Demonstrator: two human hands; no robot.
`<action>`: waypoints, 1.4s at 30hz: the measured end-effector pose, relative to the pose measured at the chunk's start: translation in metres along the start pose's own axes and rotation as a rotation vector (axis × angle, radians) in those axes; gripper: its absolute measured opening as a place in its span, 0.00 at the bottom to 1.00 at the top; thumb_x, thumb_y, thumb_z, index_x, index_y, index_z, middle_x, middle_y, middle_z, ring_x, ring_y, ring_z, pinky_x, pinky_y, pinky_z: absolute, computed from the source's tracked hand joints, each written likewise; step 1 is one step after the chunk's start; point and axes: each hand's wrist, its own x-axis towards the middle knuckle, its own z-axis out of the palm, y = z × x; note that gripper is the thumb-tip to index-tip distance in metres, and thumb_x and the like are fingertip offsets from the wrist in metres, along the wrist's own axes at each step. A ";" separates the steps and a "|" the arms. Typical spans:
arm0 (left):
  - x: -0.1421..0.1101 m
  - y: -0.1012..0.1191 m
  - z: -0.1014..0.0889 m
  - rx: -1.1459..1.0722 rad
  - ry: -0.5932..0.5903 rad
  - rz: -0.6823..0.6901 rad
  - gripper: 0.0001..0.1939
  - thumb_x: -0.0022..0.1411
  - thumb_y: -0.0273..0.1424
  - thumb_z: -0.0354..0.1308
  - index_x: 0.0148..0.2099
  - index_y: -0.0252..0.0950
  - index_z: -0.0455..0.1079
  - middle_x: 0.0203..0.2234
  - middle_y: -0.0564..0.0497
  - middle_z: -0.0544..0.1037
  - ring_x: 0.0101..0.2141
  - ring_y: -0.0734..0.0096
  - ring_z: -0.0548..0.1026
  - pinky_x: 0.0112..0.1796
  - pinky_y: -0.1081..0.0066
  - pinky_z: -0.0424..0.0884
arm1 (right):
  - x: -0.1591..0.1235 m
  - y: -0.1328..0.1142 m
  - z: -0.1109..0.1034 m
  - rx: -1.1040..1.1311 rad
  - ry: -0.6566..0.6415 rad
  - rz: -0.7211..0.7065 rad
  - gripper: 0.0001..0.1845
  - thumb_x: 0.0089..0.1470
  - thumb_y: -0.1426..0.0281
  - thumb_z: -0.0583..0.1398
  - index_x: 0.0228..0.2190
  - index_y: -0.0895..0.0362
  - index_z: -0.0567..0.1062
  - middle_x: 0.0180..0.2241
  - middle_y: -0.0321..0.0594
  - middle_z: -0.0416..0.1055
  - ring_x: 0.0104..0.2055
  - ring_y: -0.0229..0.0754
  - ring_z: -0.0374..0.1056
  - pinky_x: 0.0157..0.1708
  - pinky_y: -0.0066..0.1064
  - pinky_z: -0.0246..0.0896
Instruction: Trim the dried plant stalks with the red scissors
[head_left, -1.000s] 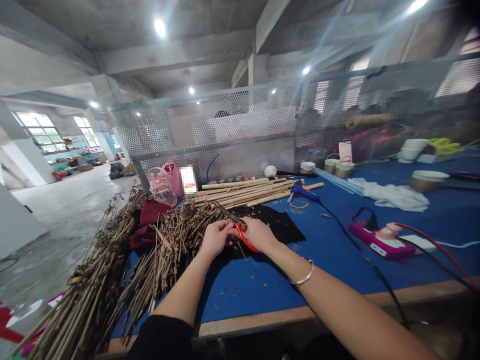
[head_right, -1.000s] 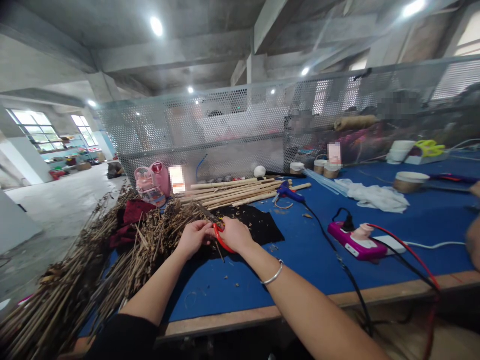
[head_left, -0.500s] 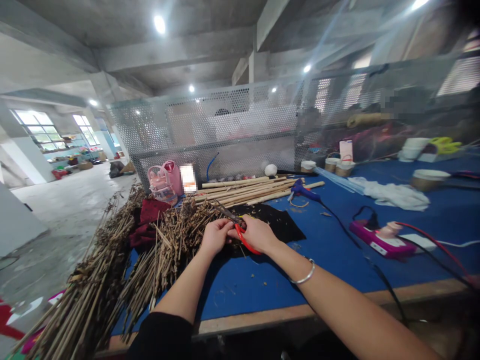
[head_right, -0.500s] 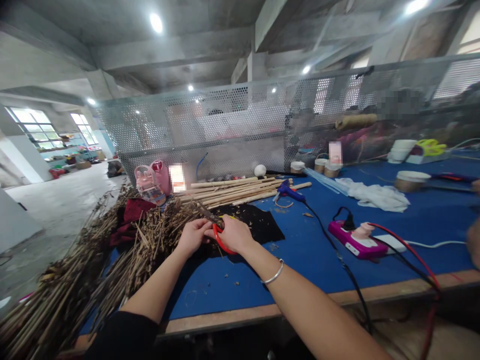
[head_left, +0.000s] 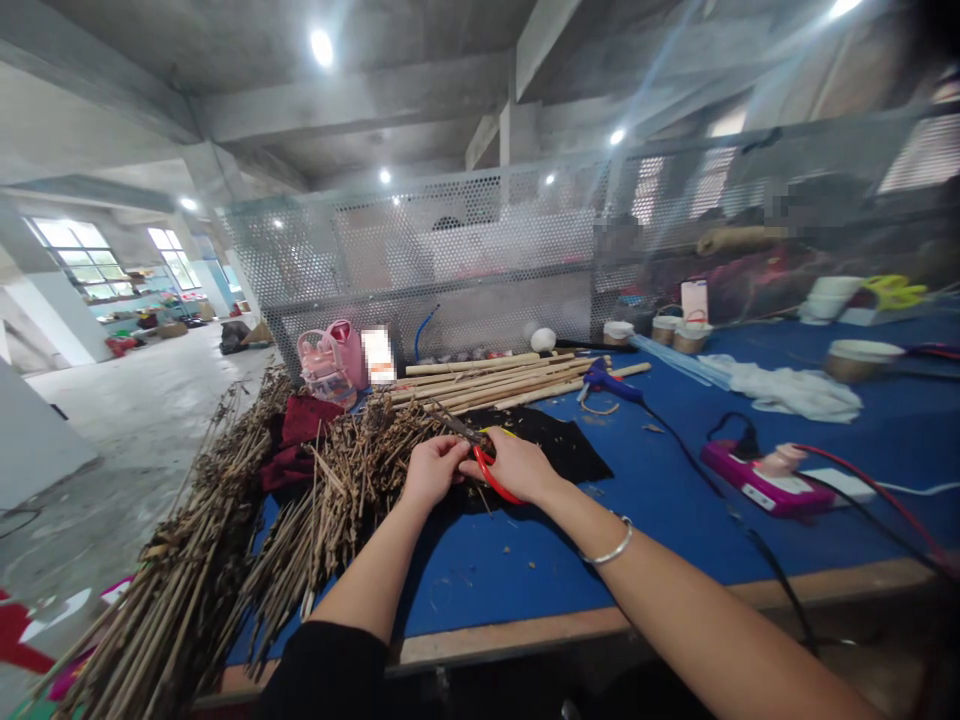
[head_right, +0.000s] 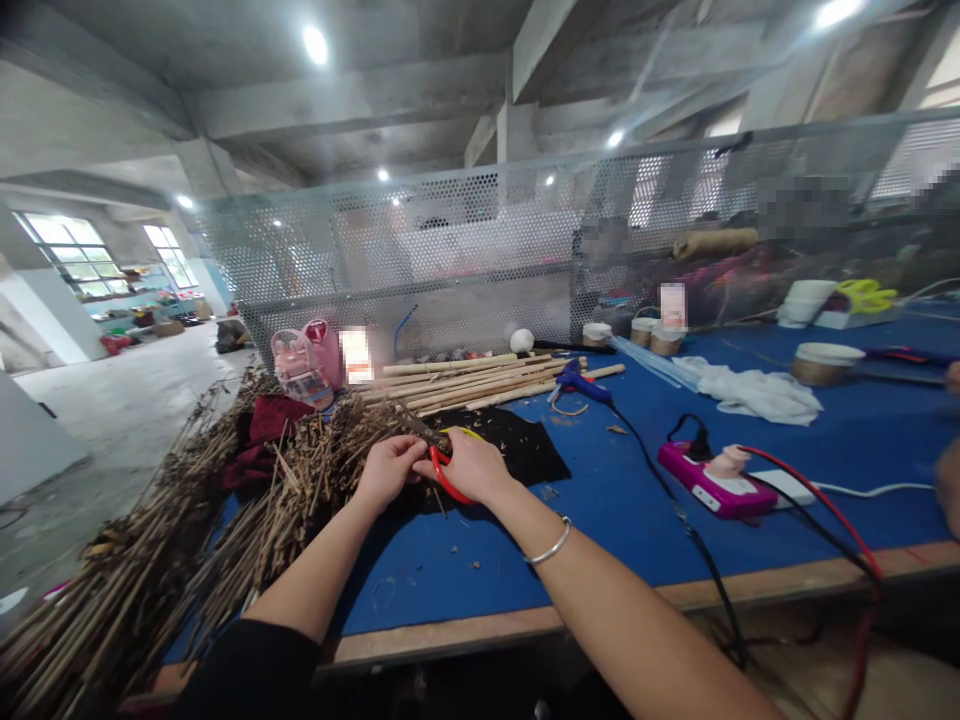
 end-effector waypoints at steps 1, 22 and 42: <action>0.000 0.000 0.000 0.002 -0.002 0.009 0.13 0.47 0.38 0.59 0.27 0.31 0.71 0.14 0.56 0.67 0.14 0.84 0.61 0.16 0.80 0.61 | 0.000 0.000 0.000 0.006 0.008 -0.002 0.30 0.42 0.43 0.53 0.35 0.56 0.66 0.34 0.42 0.71 0.36 0.46 0.68 0.29 0.29 0.54; 0.001 -0.001 -0.001 0.052 0.080 0.058 0.14 0.48 0.40 0.57 0.24 0.32 0.65 0.12 0.58 0.65 0.13 0.82 0.59 0.14 0.80 0.56 | -0.002 -0.001 0.003 0.021 -0.007 -0.040 0.30 0.44 0.44 0.52 0.38 0.56 0.66 0.36 0.43 0.71 0.37 0.45 0.68 0.30 0.28 0.53; -0.002 0.001 0.002 -0.097 -0.104 -0.020 0.18 0.47 0.43 0.59 0.28 0.31 0.69 0.16 0.56 0.68 0.15 0.82 0.63 0.18 0.79 0.63 | -0.001 -0.001 0.009 0.123 0.027 -0.024 0.26 0.46 0.47 0.52 0.34 0.56 0.65 0.33 0.42 0.70 0.33 0.41 0.67 0.26 0.26 0.49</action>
